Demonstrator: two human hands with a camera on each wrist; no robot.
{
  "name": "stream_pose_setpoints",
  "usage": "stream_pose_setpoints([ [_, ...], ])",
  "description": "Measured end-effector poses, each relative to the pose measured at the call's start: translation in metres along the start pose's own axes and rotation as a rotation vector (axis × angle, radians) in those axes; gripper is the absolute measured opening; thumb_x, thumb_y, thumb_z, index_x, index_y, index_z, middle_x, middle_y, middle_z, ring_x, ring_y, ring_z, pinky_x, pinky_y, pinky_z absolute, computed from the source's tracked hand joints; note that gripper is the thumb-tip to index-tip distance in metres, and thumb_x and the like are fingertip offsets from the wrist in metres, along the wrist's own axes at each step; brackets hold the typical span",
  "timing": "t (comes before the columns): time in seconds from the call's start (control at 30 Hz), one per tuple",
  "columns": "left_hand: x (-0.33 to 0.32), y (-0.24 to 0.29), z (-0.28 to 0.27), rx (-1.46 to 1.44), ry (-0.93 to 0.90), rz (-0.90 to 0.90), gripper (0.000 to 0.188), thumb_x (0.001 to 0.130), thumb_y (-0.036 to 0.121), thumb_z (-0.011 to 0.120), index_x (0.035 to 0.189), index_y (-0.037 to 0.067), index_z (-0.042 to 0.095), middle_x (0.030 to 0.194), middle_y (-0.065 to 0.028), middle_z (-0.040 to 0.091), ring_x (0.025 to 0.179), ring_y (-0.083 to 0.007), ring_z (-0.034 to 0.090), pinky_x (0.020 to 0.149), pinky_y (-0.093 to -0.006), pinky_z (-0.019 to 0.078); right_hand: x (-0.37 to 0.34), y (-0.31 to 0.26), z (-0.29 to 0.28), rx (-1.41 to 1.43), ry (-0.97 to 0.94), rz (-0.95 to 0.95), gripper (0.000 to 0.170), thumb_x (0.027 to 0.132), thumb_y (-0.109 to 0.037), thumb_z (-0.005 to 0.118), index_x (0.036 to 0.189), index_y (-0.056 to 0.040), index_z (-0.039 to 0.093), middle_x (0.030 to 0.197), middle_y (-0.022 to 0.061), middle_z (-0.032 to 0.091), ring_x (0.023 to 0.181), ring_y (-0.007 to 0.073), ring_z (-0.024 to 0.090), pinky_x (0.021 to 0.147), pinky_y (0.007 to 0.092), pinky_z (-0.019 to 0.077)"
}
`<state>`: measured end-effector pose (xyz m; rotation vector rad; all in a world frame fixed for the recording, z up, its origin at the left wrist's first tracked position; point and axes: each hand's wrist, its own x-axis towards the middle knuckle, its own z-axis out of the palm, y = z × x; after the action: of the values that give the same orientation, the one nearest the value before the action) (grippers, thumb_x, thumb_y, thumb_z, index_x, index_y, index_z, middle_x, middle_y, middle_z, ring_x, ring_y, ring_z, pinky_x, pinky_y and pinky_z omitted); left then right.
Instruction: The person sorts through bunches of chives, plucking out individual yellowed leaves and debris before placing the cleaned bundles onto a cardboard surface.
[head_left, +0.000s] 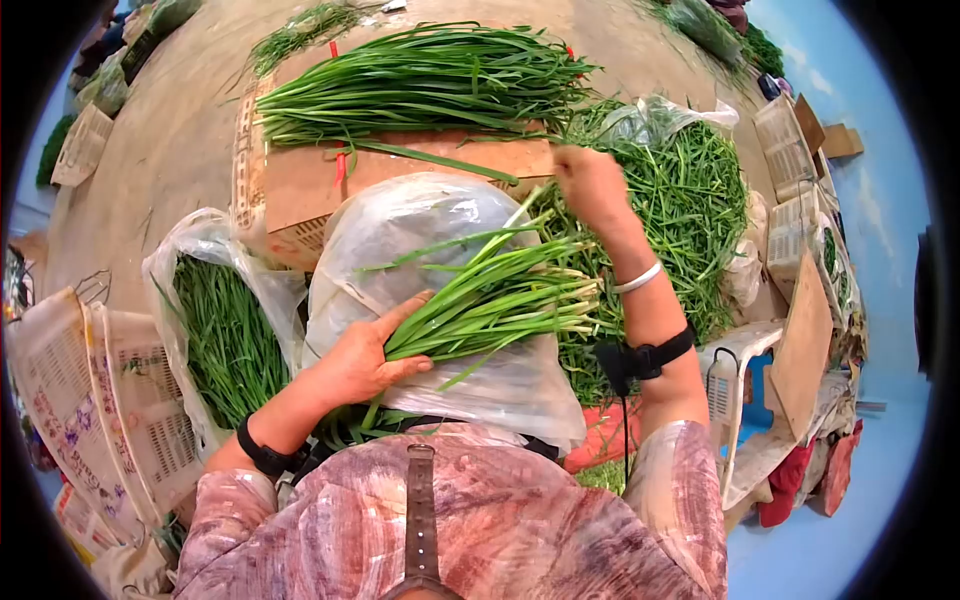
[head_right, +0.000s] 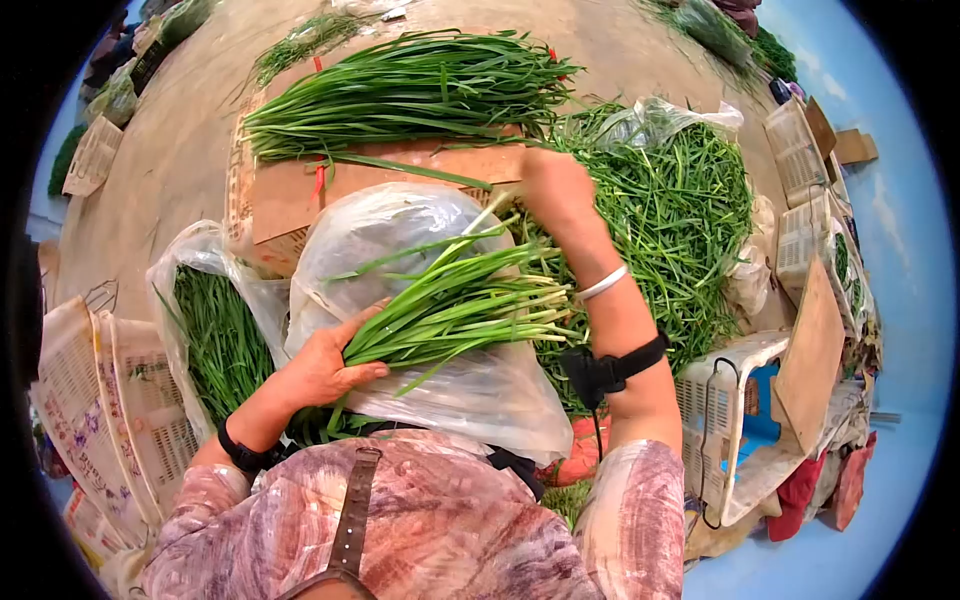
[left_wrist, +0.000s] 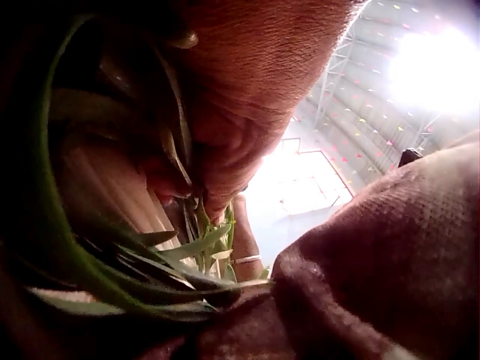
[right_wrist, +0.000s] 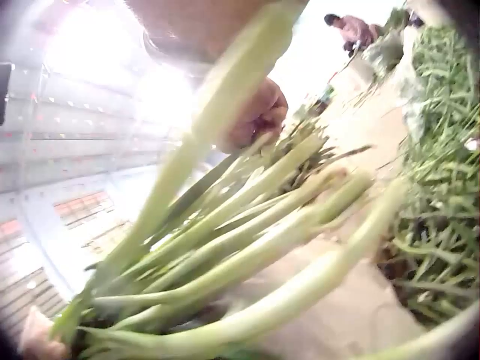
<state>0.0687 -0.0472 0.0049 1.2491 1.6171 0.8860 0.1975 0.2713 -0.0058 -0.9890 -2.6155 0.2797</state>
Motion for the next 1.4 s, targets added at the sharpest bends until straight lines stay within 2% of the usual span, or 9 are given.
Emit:
stream_pose_setpoints([
  [0.13,0.002,0.003,-0.002,0.035,-0.016,-0.025,0.072,0.078,0.023,0.07,0.138,0.007,0.033,0.108,-0.0194,0.062,0.1,-0.0249,0.061,0.087,-0.0317,0.0443,-0.007,0.041,-0.028,0.056,0.17,0.136,0.014,0.079,-0.011,0.062,0.091,-0.0028,0.064,0.071,0.0136,0.064,0.061,0.0219,0.062,0.057,0.0327,0.0478],
  [0.23,0.004,-0.005,0.001,0.02,-0.002,0.02,0.072,0.078,0.024,0.07,0.137,0.006,0.033,0.109,-0.0195,0.061,0.101,-0.024,0.06,0.088,-0.0311,0.0437,-0.033,-0.006,-0.046,0.605,-0.346,-0.109,0.02,0.078,-0.007,0.066,0.097,-0.0028,0.064,0.06,0.0,0.055,0.053,0.0056,0.041,0.048,0.022,0.0356],
  [0.5,0.003,0.002,-0.001,0.019,-0.03,-0.038,0.071,0.078,0.023,0.07,0.136,0.003,0.033,0.109,-0.0205,0.061,0.102,-0.0218,0.059,0.089,-0.0306,0.043,-0.049,-0.001,-0.011,0.085,-0.101,-0.525,0.018,0.077,-0.01,0.068,0.094,-0.0042,0.066,0.068,0.0084,0.064,0.057,0.0082,0.054,0.053,0.0263,0.044],
  [0.73,0.003,-0.004,0.0,-0.097,-0.025,-0.064,0.071,0.078,0.021,0.071,0.136,0.001,0.034,0.119,-0.0165,0.057,0.109,-0.0162,0.052,0.095,-0.0284,0.0378,-0.063,0.098,-0.042,0.987,0.226,0.539,0.015,0.078,-0.014,0.067,0.083,-0.0006,0.068,0.066,-0.0004,0.058,0.054,0.0038,0.045,0.047,0.0175,0.0335],
  [0.83,0.003,-0.002,-0.004,-0.076,-0.058,-0.127,0.072,0.077,0.021,0.072,0.134,-0.001,0.035,0.123,-0.0144,0.054,0.113,-0.0164,0.048,0.097,-0.0285,0.0353,-0.085,0.131,-0.058,-0.33,-0.014,0.669,0.048,0.079,-0.03,0.068,0.109,0.0062,0.056,0.093,0.0189,0.065,0.077,0.0283,0.064,0.063,0.0368,0.0494],
  [0.93,0.008,0.001,-0.009,-0.207,-0.112,-0.101,0.075,0.073,0.021,0.075,0.133,-0.003,0.036,0.124,-0.0133,0.052,0.114,-0.0172,0.046,0.099,-0.0295,0.0338,-0.094,0.091,-0.061,-0.181,-0.157,0.39,0.064,0.079,-0.037,0.066,0.12,0.0075,0.047,0.103,0.0267,0.06,0.09,0.0342,0.062,0.079,0.0401,0.0495],
  [1.0,0.008,0.001,-0.01,-0.235,-0.134,-0.119,0.077,0.071,0.021,0.076,0.132,-0.003,0.037,0.125,-0.0128,0.051,0.115,-0.0173,0.046,0.099,-0.0299,0.0335,-0.087,0.045,-0.055,0.614,-0.267,0.306,0.062,0.077,-0.029,0.07,0.122,0.007,0.048,0.104,0.0233,0.061,0.092,0.0249,0.062,0.08,0.0332,0.0492],
  [1.23,0.003,0.006,-0.023,-0.32,-0.12,-0.152,0.072,0.065,0.01,0.074,0.127,-0.003,0.042,0.117,-0.0082,0.055,0.105,-0.0139,0.049,0.094,-0.0286,0.0377,-0.057,-0.015,-0.044,1.43,-0.225,0.282,0.026,0.073,-0.002,0.068,0.096,0.0061,0.059,0.077,0.0086,0.064,0.063,0.0123,0.06,0.053,0.0214,0.0469],
  [1.4,0.004,0.014,-0.029,-0.338,-0.071,-0.295,0.053,0.068,0.006,0.067,0.116,-0.002,0.049,0.085,-0.0051,0.06,0.061,-0.0101,0.054,0.052,-0.024,0.0471,-0.021,-0.026,-0.042,1.065,0.01,0.124,0.035,0.075,-0.002,0.066,0.107,0.0066,0.055,0.084,0.0092,0.065,0.07,0.0119,0.062,0.055,0.0188,0.0452],
])
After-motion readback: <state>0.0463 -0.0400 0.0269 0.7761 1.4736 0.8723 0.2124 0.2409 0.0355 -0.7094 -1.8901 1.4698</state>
